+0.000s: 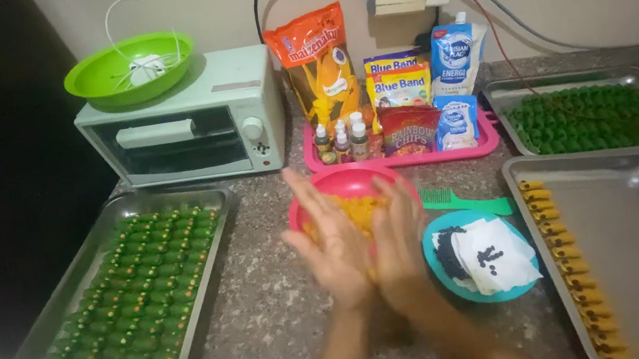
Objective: Shaping small pieces of yellow dough into textured pastries using a plastic comb and arranging them on a metal tray.
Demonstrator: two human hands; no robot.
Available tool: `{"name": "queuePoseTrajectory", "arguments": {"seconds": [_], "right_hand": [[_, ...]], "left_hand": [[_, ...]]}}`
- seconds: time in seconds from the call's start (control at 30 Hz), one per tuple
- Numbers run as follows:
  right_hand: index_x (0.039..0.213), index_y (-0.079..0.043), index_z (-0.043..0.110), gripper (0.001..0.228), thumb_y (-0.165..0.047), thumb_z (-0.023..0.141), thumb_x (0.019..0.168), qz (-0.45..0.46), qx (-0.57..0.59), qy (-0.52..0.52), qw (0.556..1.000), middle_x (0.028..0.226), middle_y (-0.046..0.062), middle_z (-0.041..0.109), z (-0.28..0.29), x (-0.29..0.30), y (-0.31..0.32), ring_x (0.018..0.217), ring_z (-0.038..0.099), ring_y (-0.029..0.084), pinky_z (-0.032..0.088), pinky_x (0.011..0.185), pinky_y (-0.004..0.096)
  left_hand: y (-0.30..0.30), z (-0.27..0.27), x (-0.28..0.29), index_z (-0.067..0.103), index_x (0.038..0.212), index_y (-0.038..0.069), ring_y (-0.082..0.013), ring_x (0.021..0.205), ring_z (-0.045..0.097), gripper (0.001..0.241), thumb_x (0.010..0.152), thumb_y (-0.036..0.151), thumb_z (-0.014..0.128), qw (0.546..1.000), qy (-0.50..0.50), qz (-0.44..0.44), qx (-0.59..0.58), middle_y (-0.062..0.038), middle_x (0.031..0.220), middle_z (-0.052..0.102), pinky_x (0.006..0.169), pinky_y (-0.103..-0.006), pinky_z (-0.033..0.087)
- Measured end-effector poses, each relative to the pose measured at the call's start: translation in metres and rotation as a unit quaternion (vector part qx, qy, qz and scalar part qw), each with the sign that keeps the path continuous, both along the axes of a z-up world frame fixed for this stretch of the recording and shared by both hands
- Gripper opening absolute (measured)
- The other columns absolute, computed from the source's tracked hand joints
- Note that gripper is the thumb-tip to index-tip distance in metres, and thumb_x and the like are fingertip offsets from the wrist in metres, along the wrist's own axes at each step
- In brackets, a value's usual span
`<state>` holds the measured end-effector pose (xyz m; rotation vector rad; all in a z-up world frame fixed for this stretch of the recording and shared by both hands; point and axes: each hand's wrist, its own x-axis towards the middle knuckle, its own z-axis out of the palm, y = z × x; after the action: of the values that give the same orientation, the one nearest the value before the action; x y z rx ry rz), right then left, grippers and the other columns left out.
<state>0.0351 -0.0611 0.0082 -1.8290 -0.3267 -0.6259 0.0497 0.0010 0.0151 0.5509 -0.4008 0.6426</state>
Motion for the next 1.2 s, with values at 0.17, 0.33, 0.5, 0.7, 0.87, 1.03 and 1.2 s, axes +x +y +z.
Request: {"name": "queuePoseTrajectory", "arguments": {"seconds": [0.17, 0.33, 0.5, 0.7, 0.87, 1.03, 1.2], "right_hand": [[0.152, -0.014, 0.044, 0.051, -0.042, 0.028, 0.112, -0.022, 0.008, 0.051, 0.998, 0.152, 0.014, 0.042, -0.011, 0.069, -0.014, 0.149, 0.025, 0.037, 0.006, 0.121, 0.061], [0.149, -0.009, 0.05, 0.047, -0.028, 0.032, 0.111, -0.012, -0.043, -0.017, 0.999, 0.153, 0.017, 0.045, -0.008, 0.002, 0.014, 0.15, 0.026, 0.039, 0.008, 0.122, 0.056], [0.147, -0.015, 0.044, 0.045, -0.041, 0.031, 0.112, -0.088, -0.15, 0.003, 0.985, 0.149, 0.014, 0.046, -0.008, 0.073, -0.003, 0.147, 0.029, 0.043, 0.016, 0.116, 0.066], [0.132, -0.004, 0.06, 0.037, -0.027, 0.04, 0.111, 0.107, 0.048, 0.032, 0.993, 0.126, 0.018, 0.063, 0.024, 0.049, -0.035, 0.132, 0.053, 0.038, 0.033, 0.114, 0.054], [0.107, -0.016, 0.079, 0.027, -0.011, 0.081, 0.08, 0.186, -0.078, 0.13, 0.971, 0.109, -0.001, 0.08, 0.022, 0.01, -0.055, 0.08, 0.07, 0.011, 0.052, 0.067, 0.023], [0.098, -0.011, 0.079, 0.015, -0.014, 0.078, 0.083, 0.202, -0.104, 0.0, 0.974, 0.102, 0.003, 0.078, 0.007, 0.014, -0.052, 0.092, 0.074, 0.015, 0.055, 0.075, 0.024], [0.11, -0.009, 0.08, 0.024, -0.019, 0.077, 0.089, 0.078, -0.133, -0.039, 0.987, 0.103, 0.018, 0.076, 0.01, 0.069, -0.102, 0.099, 0.07, 0.042, 0.056, 0.087, 0.047]], "left_hand": [[-0.002, -0.037, 0.02, 0.0, 0.167, 0.014, -0.0202, 0.161, -0.003, 0.094, 0.098, 0.075, 0.021, 0.998, -0.001, -0.064, 0.022, 0.0, 0.176, 0.0, 0.127, -0.0426, -0.008], [-0.007, 0.021, -0.013, 0.001, 0.168, 0.023, -0.0164, 0.16, -0.005, 0.086, 0.1, 0.074, 0.018, 0.995, -0.03, -0.075, -0.055, 0.006, 0.175, 0.0, 0.126, -0.0452, -0.007], [-0.011, -0.01, 0.0, 0.002, 0.169, 0.027, -0.0262, 0.159, -0.001, 0.084, 0.102, 0.076, 0.019, 0.989, 0.004, -0.131, -0.07, 0.0, 0.175, 0.001, 0.126, -0.0493, -0.001], [0.009, -0.05, 0.029, 0.043, 0.156, 0.022, -0.0293, 0.126, 0.057, 0.096, 0.085, 0.085, 0.044, 0.898, 0.176, -0.269, -0.301, -0.017, 0.142, 0.054, 0.11, -0.0468, 0.045], [0.024, -0.028, 0.021, 0.046, 0.156, 0.023, -0.0314, 0.148, 0.04, 0.089, 0.083, 0.075, 0.043, 0.891, 0.24, -0.256, -0.289, -0.022, 0.161, 0.043, 0.119, -0.0453, 0.032], [0.025, -0.015, 0.009, 0.049, 0.151, 0.015, -0.0352, 0.148, 0.041, 0.076, 0.09, 0.06, 0.045, 0.882, 0.246, -0.265, -0.301, -0.026, 0.159, 0.045, 0.123, -0.0482, 0.028], [0.024, -0.02, 0.01, 0.047, 0.155, 0.014, -0.0412, 0.148, 0.041, 0.073, 0.095, 0.055, 0.049, 0.874, 0.187, -0.314, -0.319, -0.025, 0.164, 0.039, 0.12, -0.0545, 0.032]]}}
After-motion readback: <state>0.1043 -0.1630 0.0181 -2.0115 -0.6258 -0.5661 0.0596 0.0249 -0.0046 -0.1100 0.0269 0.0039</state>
